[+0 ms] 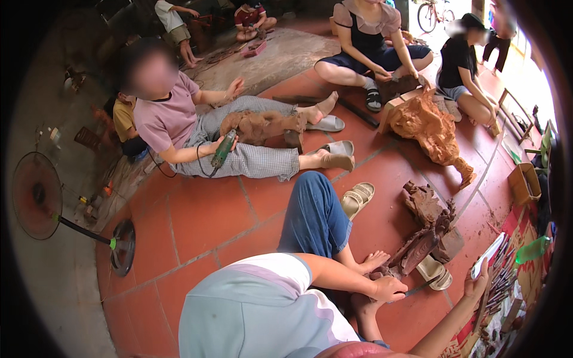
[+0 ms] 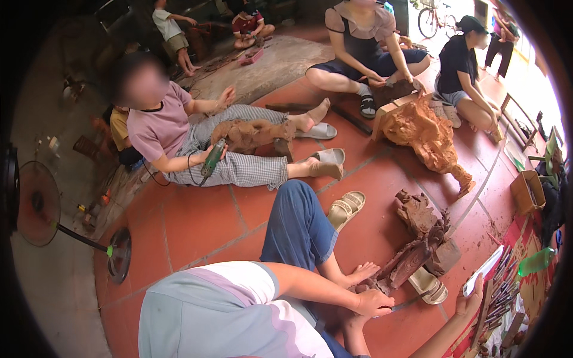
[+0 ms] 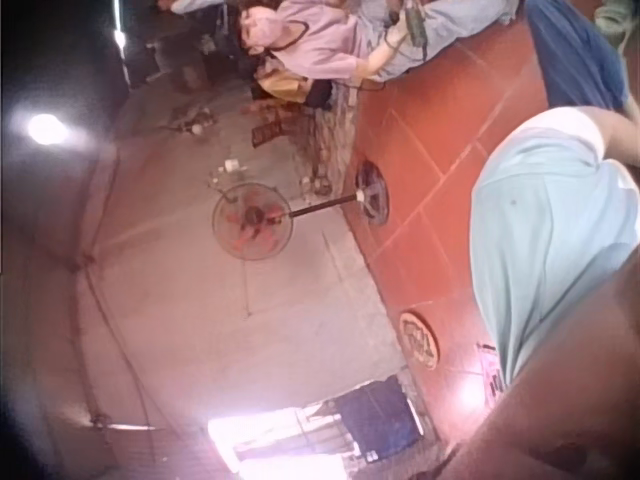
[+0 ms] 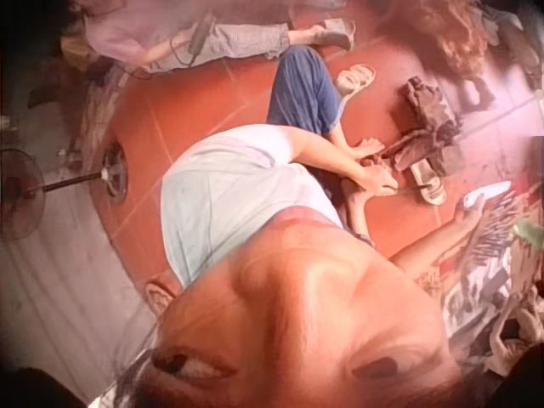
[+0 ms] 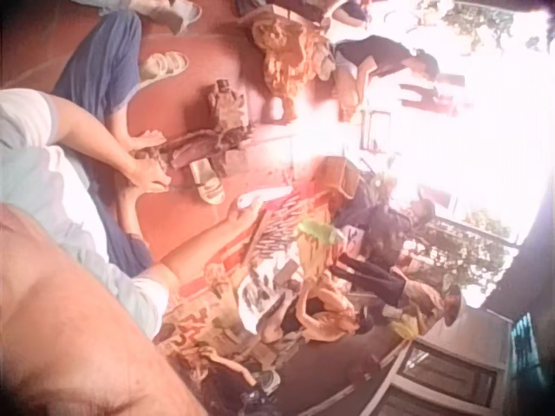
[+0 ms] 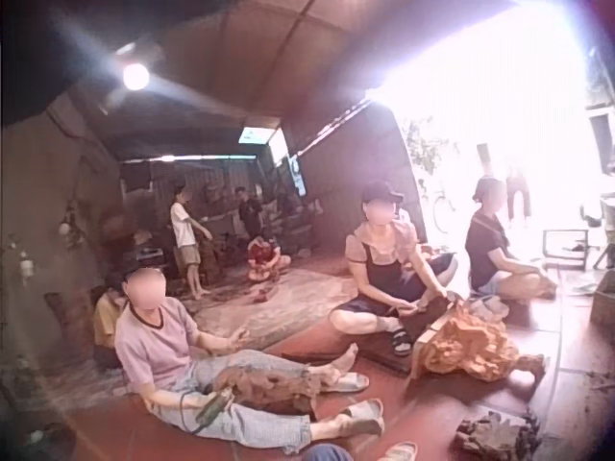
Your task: The person sits on the floor and carves a wooden object using a chisel. They hold the wood between their legs and use the tool to shape the surface, occasionally adjusting their grip.
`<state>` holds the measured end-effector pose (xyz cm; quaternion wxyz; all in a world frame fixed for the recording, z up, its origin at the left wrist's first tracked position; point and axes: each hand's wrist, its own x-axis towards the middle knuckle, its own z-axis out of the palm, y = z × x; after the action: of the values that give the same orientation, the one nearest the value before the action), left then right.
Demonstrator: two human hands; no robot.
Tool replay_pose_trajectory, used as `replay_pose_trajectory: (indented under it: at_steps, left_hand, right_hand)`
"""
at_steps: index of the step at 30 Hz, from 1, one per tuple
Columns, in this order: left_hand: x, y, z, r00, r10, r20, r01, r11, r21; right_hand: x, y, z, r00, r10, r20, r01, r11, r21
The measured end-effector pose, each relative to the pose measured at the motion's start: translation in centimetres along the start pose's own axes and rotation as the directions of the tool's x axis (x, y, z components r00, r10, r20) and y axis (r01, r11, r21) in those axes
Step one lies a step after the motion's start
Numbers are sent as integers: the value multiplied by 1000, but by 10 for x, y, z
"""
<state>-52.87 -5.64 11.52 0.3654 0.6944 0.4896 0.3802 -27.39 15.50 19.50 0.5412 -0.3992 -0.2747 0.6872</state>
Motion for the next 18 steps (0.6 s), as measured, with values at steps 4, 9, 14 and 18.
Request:
replay_pose_trajectory:
  at_steps: [4, 9, 14, 18]
  left_hand:
    - [-1, 3, -1, 1000, -18, 20, 18, 1000, -15]
    - [-8, -4, 6, 999, 18, -27, -19, 1000, -22]
    - [-2, -1, 0, 999, -25, -26, 21, 987, -162]
    - [6, 7, -43, 951, -307, -36, 279, 903, -327]
  right_hand:
    - [-4, 2, -19, 1000, -5, -30, 5, 1000, 28]
    - [-14, 6, -15, 997, 32, -70, -32, 999, 0]
    - [-14, 6, -12, 998, -21, 50, 24, 998, -50]
    - [-36, 15, 77, 978, -110, 179, 136, 980, -144]
